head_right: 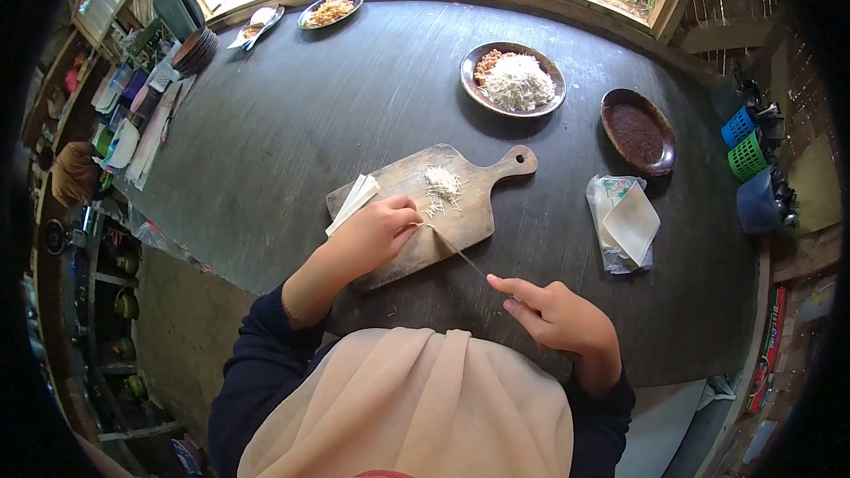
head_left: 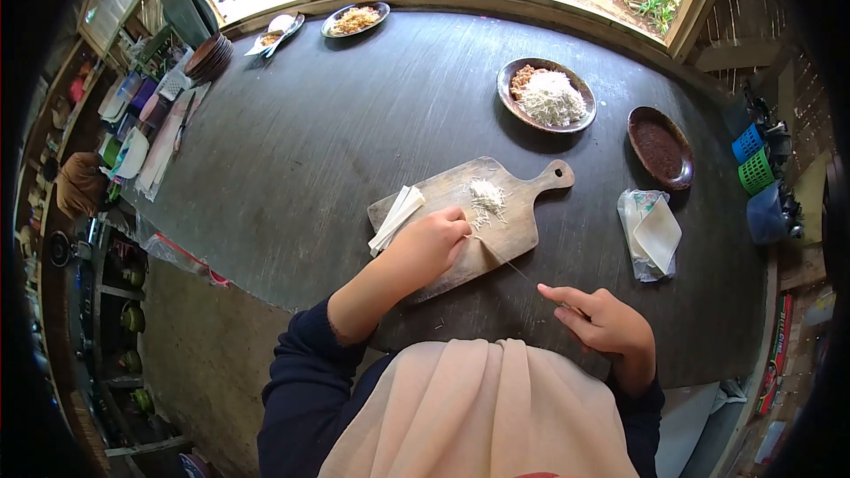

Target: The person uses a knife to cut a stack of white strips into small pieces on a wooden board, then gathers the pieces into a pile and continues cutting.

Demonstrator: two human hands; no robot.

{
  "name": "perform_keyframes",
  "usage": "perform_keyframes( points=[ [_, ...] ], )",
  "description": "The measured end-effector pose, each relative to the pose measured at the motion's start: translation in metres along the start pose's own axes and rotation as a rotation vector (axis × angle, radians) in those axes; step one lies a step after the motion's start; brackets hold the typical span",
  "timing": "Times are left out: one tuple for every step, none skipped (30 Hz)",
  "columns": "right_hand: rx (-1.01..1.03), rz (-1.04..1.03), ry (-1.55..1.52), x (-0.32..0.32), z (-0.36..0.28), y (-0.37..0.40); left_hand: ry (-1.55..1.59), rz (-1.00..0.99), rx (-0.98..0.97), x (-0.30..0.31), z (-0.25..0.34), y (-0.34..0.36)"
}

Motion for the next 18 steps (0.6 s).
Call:
perform_keyframes(
  points=[
    [0.002, 0.021, 0.002, 0.002, 0.001, -0.001, -0.015, 0.015, -0.012, 0.000, 0.000, -0.001],
    [0.003, 0.043, 0.004, 0.003, 0.002, -0.001, -0.013, 0.013, -0.013, -0.001, 0.000, -0.001],
    [0.001, 0.042, 0.003, 0.002, 0.003, -0.001, 0.005, 0.031, -0.003, 0.000, 0.000, -0.001],
    [0.011, 0.044, -0.009, 0.002, 0.003, -0.001, 0.023, 0.051, 0.006, 0.001, 0.001, -0.002],
    [0.022, 0.045, -0.020, 0.003, 0.004, -0.001, 0.022, 0.052, 0.007, 0.002, 0.002, -0.002],
    [0.024, 0.043, -0.019, 0.003, 0.004, -0.002, 0.004, 0.067, 0.003, 0.004, 0.005, -0.003],
    [0.017, 0.048, -0.026, 0.003, 0.006, -0.003, -0.013, 0.082, 0.001, 0.006, 0.006, -0.002],
    [0.010, 0.055, -0.032, 0.003, 0.007, -0.003, -0.012, 0.083, 0.001, 0.006, 0.006, -0.002],
    [0.010, 0.054, -0.032, 0.004, 0.008, -0.004, -0.032, 0.090, 0.004, 0.006, 0.005, -0.002],
    [0.023, 0.089, -0.047, 0.007, 0.008, -0.005, -0.052, 0.097, 0.008, 0.006, 0.005, -0.002],
    [0.035, 0.125, -0.063, 0.011, 0.007, -0.006, -0.051, 0.096, 0.008, 0.006, 0.006, -0.002],
    [0.034, 0.123, -0.063, 0.012, 0.008, -0.006, -0.077, 0.079, 0.018, 0.005, 0.007, -0.002],
    [0.002, 0.123, -0.071, 0.013, 0.011, -0.007, -0.104, 0.064, 0.027, 0.004, 0.008, -0.002],
    [-0.028, 0.122, -0.079, 0.014, 0.014, -0.007, -0.103, 0.065, 0.028, 0.002, 0.008, -0.002],
    [-0.028, 0.120, -0.077, 0.014, 0.013, -0.007, -0.122, 0.078, 0.014, 0.000, 0.008, -0.002],
    [-0.036, 0.093, -0.069, 0.012, 0.013, -0.006, -0.142, 0.090, -0.001, -0.001, 0.008, -0.002],
    [-0.045, 0.067, -0.062, 0.011, 0.012, -0.006, -0.140, 0.092, 0.001, -0.003, 0.007, -0.002],
    [-0.045, 0.065, -0.060, 0.011, 0.011, -0.006, -0.145, 0.094, -0.013, -0.005, 0.006, -0.003]
  ],
)
Point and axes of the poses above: each hand's wrist, its own y-axis away from the middle knuckle, its own x-axis out of the back of the hand, z = x × y, the point moved 7 cm from there along -y, towards the middle knuckle, and after that the axes turned 5 degrees about x, right-handed, at the moved point
